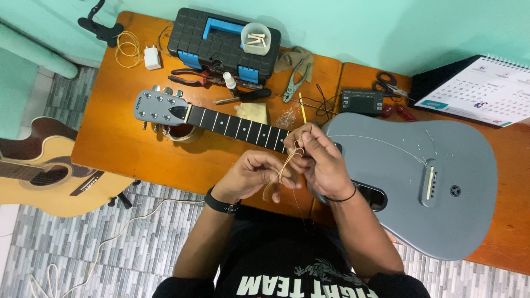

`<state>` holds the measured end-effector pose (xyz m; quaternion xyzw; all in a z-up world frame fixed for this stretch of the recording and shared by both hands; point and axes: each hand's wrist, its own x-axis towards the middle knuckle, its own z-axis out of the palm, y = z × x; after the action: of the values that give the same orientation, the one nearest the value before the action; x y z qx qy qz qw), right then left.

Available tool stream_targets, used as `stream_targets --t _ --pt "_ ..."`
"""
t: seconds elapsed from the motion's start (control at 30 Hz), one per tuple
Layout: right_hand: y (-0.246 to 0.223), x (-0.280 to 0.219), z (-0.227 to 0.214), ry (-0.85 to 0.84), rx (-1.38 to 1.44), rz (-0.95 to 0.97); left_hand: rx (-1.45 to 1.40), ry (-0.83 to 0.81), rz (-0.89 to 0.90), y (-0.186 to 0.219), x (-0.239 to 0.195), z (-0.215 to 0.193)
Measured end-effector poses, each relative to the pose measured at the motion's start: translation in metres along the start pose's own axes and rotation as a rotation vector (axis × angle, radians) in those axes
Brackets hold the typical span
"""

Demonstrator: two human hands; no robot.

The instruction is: The person is restringing a grey electric guitar. They repeatedly tie knots in guitar strings, insert the string ends into the bridge, and pull the strings taut. The person handles multiple strings one at a time, using their hands to manipulate the string loops and secure them to the instrument.

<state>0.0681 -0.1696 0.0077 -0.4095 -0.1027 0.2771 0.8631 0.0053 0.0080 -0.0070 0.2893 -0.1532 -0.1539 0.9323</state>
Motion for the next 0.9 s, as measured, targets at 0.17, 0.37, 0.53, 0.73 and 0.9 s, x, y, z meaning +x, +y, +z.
stream_targets --t 0.17,0.37,0.53,0.73,0.9 --pt "-0.001 -0.001 0.011 0.024 -0.056 -0.022 -0.026 0.013 0.014 -0.014 -0.004 -0.014" --pt "-0.007 -0.003 0.024 0.036 -0.065 0.035 0.103 0.068 0.068 0.0 0.002 0.013" --pt "-0.005 -0.001 0.021 0.01 0.002 0.03 0.331 0.132 0.219 0.008 0.0 0.014" --pt "0.005 -0.004 0.032 -0.045 -0.01 -0.062 0.846 0.463 0.612 0.016 0.003 0.02" --pt "0.014 -0.002 0.054 -0.111 -0.541 -0.307 1.317 0.971 0.791 0.024 -0.005 0.011"
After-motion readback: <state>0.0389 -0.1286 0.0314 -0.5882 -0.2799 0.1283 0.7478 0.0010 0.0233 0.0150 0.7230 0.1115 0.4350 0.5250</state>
